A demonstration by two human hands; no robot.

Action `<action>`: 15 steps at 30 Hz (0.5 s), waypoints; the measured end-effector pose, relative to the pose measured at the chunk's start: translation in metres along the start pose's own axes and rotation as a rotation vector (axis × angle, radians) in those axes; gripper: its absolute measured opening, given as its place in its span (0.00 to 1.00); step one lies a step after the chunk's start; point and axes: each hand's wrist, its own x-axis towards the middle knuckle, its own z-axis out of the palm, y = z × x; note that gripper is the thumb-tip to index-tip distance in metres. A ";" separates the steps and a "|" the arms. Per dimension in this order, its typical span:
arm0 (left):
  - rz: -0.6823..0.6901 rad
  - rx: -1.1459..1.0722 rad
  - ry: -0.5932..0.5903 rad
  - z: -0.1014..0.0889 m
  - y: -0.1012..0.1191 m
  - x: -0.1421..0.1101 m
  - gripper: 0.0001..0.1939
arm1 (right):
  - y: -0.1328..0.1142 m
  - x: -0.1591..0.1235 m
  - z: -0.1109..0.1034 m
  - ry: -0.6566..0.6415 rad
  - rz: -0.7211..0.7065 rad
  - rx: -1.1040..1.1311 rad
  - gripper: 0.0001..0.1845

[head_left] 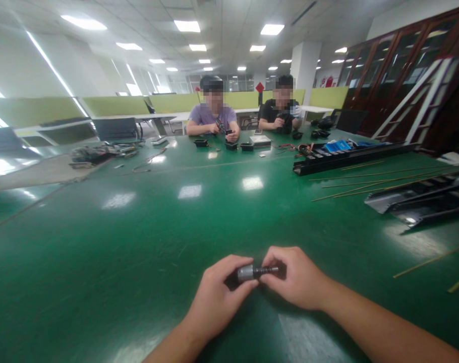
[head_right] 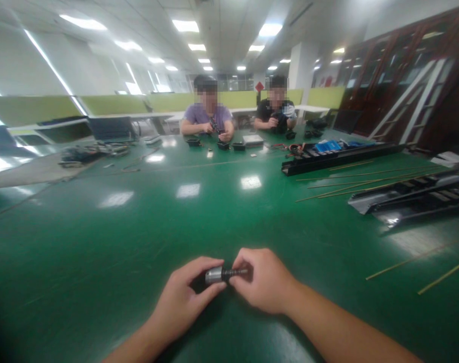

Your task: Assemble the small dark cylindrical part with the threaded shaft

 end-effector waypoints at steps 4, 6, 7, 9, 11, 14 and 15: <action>-0.011 -0.002 0.009 0.000 0.000 0.001 0.15 | 0.000 0.000 0.000 0.009 -0.003 0.001 0.03; -0.011 -0.003 0.008 0.000 0.000 0.001 0.15 | 0.000 0.000 -0.001 0.009 -0.007 0.002 0.03; -0.009 -0.004 0.010 0.000 0.000 0.001 0.15 | 0.000 0.000 -0.001 0.009 -0.011 0.002 0.03; -0.004 -0.006 0.016 0.000 -0.001 0.001 0.16 | 0.001 0.001 -0.001 0.011 -0.013 0.004 0.03; -0.003 -0.008 0.023 0.000 -0.001 0.001 0.16 | 0.001 0.001 -0.001 0.016 -0.013 0.002 0.02; -0.005 0.000 0.027 -0.001 -0.002 0.000 0.15 | 0.000 0.001 -0.002 0.022 -0.013 -0.001 0.02; -0.008 0.004 0.029 -0.001 -0.002 -0.001 0.15 | -0.001 0.001 -0.002 0.024 -0.013 0.000 0.02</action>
